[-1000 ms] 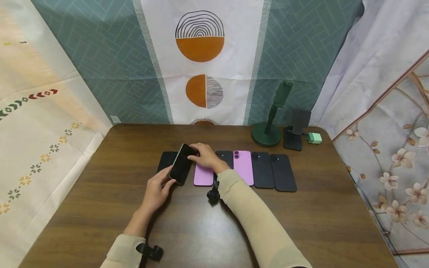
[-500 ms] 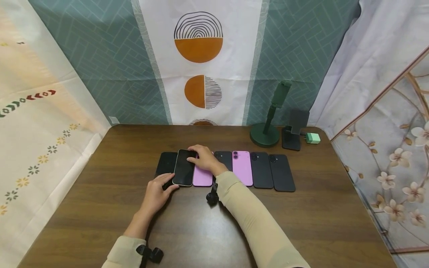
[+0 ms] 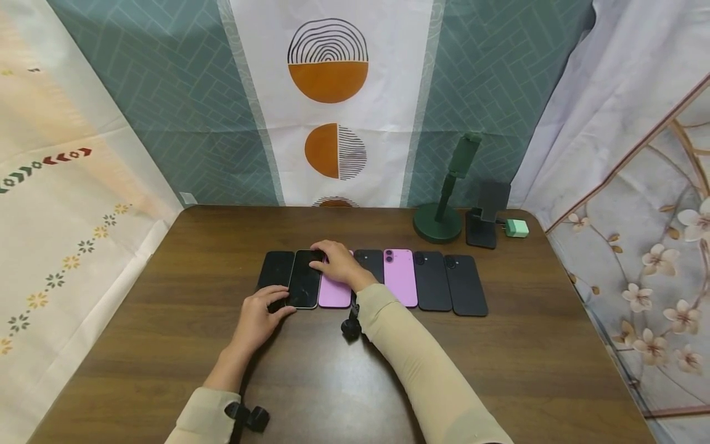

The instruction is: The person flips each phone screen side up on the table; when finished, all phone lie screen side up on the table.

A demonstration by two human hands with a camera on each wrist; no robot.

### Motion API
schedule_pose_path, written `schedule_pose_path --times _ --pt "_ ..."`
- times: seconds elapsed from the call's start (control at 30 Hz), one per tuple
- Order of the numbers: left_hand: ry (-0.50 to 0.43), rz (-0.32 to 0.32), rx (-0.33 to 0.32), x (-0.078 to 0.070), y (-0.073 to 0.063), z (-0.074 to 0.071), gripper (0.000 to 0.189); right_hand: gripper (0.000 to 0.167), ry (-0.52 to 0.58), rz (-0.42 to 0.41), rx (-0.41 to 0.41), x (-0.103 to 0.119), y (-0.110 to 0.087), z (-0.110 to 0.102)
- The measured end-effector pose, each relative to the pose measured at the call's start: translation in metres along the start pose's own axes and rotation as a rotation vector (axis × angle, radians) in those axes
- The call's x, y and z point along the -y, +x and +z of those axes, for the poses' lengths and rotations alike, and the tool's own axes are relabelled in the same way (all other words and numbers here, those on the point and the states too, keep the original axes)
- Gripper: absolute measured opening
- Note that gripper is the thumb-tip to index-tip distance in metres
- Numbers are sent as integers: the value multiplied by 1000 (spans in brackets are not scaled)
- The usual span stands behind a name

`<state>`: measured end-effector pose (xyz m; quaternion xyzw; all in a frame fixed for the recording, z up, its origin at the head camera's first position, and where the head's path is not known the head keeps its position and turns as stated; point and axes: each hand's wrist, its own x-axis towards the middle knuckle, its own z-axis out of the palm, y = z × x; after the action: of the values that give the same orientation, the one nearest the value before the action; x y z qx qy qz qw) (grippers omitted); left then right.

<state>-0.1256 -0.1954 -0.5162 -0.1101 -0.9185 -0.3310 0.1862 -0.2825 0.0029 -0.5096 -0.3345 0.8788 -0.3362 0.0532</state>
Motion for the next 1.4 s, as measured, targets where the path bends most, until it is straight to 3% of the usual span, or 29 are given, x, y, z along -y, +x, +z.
schedule_pose_path --times 0.37,0.53,0.73,1.0,1.23,1.4 --pt "-24 28 19 0 0 -2 34 43 -6 -30 2 0 -4 -2" --pt "-18 8 53 -9 3 0 36 43 25 -30 -22 -4 -7 -8" --pt "-52 26 79 -22 11 11 37 45 26 -8 -62 -13 -13 -24" --pt "-42 35 120 -35 17 27 40 46 6 8 -55 -25 -25 -42" --pt "-44 82 117 -42 20 38 44 44 -33 18 -58 -33 -35 -47" --pt "-8 84 159 -45 23 46 47 43 -65 19 -43 -37 -40 -46"
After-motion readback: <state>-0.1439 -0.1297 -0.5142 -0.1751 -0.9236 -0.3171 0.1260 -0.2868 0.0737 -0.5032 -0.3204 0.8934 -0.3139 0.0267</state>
